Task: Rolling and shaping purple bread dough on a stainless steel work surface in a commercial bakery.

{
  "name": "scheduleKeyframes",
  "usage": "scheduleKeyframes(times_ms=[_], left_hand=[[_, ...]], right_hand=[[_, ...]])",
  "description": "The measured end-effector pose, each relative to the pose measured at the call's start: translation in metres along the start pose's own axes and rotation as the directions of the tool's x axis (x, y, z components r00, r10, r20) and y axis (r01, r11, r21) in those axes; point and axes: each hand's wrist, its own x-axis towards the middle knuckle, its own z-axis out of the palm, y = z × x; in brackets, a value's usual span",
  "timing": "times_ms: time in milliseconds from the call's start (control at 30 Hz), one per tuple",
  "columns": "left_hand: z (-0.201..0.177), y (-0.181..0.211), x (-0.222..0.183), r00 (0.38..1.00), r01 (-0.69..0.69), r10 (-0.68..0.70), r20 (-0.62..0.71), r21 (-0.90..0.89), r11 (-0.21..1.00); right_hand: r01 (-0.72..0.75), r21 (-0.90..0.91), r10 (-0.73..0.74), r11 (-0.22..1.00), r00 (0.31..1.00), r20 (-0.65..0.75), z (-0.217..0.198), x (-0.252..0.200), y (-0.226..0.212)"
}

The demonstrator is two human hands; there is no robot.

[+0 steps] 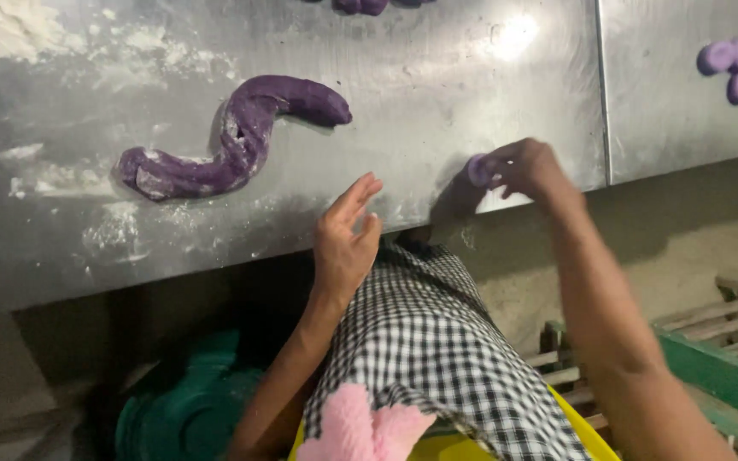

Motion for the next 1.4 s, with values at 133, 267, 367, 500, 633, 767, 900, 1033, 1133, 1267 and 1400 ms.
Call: scheduleKeyframes(times_ms=[133,267,367,500,633,767,900,1033,1133,1267,1400], left_hand=[[-0.009,-0.024,-0.006,0.988,0.148,-0.153,-0.018,-0.163,0.975],[-0.014,-0.031,-0.005,0.978,0.203,-0.206,-0.017,-0.125,0.971],[-0.014,-0.03,-0.019,0.971,0.225,-0.221,-0.095,0.03,0.974],[0.009,-0.03,0.018,0.98,0.144,-0.162,-0.119,-0.148,0.979],[0.045,-0.033,0.038,0.963,0.21,-0.236,-0.13,-0.191,0.959],[0.104,-0.048,0.064,0.941,0.293,-0.328,-0.082,-0.287,0.912],[0.176,-0.048,0.097,0.947,0.31,-0.321,0.012,-0.296,0.904],[0.237,-0.014,0.123,0.953,0.301,-0.289,0.088,-0.19,0.935],[0.257,-0.014,0.129,0.946,0.323,-0.311,0.09,-0.196,0.926],[0.262,-0.024,0.13,0.912,0.405,-0.411,0.008,-0.182,0.896],[0.257,-0.021,0.137,0.896,0.416,-0.433,-0.094,-0.163,0.895]], right_hand=[[-0.279,0.061,0.267,0.958,0.951,0.155,-0.016,0.011,-0.04],[-0.079,-0.365,0.023,0.928,0.988,-0.155,0.058,0.041,-0.007],[-0.015,-0.431,-0.079,0.902,0.976,-0.201,0.077,0.021,-0.012],[0.215,-0.328,-0.308,0.92,0.914,-0.263,0.08,0.044,0.031],[0.455,-0.067,-0.456,0.888,0.89,0.002,0.041,0.002,0.06],[0.221,0.204,-0.248,0.954,0.961,0.12,-0.048,-0.023,0.079],[-0.069,0.398,0.14,0.915,0.979,-0.151,-0.178,-0.014,0.111],[0.406,-0.21,-0.418,0.889,0.538,-0.731,-0.293,-0.002,0.163],[0.09,-0.393,-0.397,0.915,0.374,-0.838,-0.315,0.0,0.197],[0.122,-0.317,-0.313,0.941,0.669,-0.674,-0.219,0.024,0.291],[0.187,-0.153,-0.24,0.97,0.809,-0.537,-0.176,0.061,0.295]])
